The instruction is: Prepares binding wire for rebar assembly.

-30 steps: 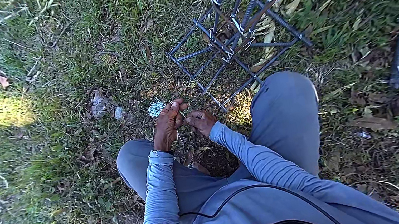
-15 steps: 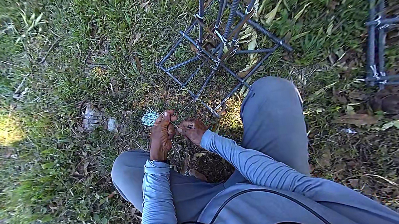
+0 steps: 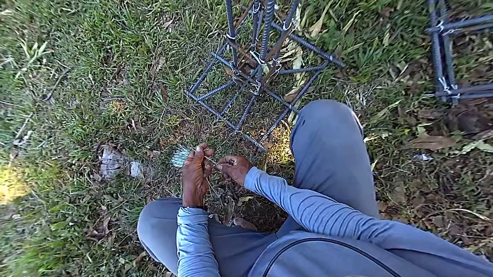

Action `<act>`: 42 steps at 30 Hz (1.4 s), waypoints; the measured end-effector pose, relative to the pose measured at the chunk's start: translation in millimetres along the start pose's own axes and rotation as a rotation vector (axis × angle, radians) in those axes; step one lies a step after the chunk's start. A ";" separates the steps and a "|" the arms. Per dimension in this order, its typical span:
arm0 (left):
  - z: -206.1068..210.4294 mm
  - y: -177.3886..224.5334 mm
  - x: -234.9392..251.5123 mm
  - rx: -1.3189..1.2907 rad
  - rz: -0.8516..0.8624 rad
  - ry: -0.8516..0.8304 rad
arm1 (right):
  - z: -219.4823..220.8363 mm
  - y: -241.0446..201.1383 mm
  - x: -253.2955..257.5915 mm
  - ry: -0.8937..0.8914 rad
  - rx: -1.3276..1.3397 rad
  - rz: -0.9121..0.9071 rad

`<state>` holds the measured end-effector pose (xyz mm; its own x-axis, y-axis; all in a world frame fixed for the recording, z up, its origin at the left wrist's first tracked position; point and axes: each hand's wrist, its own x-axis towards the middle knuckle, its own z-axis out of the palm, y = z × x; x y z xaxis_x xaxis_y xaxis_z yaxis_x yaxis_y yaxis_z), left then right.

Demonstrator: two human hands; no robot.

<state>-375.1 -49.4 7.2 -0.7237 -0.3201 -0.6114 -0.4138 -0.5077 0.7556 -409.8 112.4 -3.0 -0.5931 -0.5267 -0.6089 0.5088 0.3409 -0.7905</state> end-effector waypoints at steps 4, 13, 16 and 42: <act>0.9 2.8 0.5 -0.015 0.006 0.019 | -1.5 -1.1 -1.3 -0.002 0.012 0.006; 2.6 3.9 0.4 -0.113 0.027 -0.036 | -8.6 -10.1 -8.5 -0.041 0.188 0.121; 1.3 3.8 -0.2 -0.141 0.052 -0.081 | -8.8 -12.2 -12.0 -0.052 0.287 0.164; 12.3 -15.9 5.3 0.227 -0.095 0.119 | -5.2 -1.4 -9.1 0.023 -0.677 -0.021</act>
<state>-379.1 -33.2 -5.2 -0.6112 -0.3778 -0.6955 -0.5998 -0.3522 0.7185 -408.3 120.8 3.3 -0.6159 -0.5244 -0.5879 -0.0019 0.7472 -0.6646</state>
